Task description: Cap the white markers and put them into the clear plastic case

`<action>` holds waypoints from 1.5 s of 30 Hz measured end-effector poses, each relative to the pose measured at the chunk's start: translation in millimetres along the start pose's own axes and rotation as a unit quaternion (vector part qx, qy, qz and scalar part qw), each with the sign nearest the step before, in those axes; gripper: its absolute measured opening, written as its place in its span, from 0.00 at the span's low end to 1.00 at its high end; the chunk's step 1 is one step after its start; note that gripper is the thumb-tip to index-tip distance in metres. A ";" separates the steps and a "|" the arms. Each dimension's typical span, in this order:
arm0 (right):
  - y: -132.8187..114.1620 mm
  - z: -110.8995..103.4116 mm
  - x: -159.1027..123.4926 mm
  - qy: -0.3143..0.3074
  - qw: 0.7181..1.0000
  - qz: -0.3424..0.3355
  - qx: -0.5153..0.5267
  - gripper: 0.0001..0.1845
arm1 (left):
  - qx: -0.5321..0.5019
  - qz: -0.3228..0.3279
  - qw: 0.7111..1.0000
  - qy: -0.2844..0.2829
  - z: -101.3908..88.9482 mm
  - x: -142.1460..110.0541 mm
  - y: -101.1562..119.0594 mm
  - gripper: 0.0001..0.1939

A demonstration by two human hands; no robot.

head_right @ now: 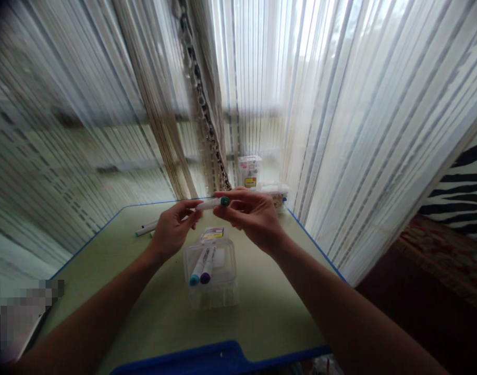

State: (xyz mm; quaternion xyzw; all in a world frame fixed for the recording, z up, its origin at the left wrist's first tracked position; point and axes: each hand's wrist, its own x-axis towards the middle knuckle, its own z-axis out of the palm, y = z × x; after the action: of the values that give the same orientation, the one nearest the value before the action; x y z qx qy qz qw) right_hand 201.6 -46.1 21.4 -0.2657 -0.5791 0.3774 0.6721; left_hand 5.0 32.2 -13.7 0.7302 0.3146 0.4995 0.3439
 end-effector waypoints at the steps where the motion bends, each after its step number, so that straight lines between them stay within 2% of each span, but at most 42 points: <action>1: -1.8 1.8 -1.1 -0.012 1.000 -0.012 -0.007 0.14 | 0.014 0.005 1.000 -0.001 0.5 -1.4 1.4 0.15; 6: -7.9 7.9 -4.3 -0.058 0.997 -0.048 -0.018 0.16 | 0.084 0.039 0.996 -0.014 3.3 -7.0 9.4 0.13; 14: -6.3 10.3 -7.2 -0.088 0.994 -0.063 -0.014 0.18 | 0.139 0.061 0.988 -0.016 4.9 -9.7 13.9 0.13; 25: -7.3 10.6 -7.1 -0.081 0.995 -0.053 -0.014 0.17 | 0.164 0.106 0.981 -0.012 3.7 -9.2 13.8 0.10; 30: -4.6 6.2 -4.2 -0.049 0.998 -0.026 0.000 0.14 | 0.203 0.131 0.971 0.003 0.4 -7.7 10.6 0.10; 34: 0.1 -0.3 -0.1 0.006 1.000 0.013 0.009 0.11 | 0.241 0.153 0.958 -0.001 -1.1 -7.0 7.4 0.10; 40: 0.5 -3.1 8.7 0.095 0.995 0.016 0.038 0.11 | 0.250 0.172 0.953 0.005 -1.5 -8.4 6.7 0.11; 45: 1.7 -4.9 11.8 0.114 0.992 0.016 0.042 0.13 | 0.243 0.170 0.955 0.021 -1.5 -9.1 9.2 0.11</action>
State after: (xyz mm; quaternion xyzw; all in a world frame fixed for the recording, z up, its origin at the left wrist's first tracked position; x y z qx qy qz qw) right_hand 206.6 -35.0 25.9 -0.2871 -0.4781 0.3795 0.7382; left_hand 1.9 20.0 -10.4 0.8240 0.3050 0.4738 0.0594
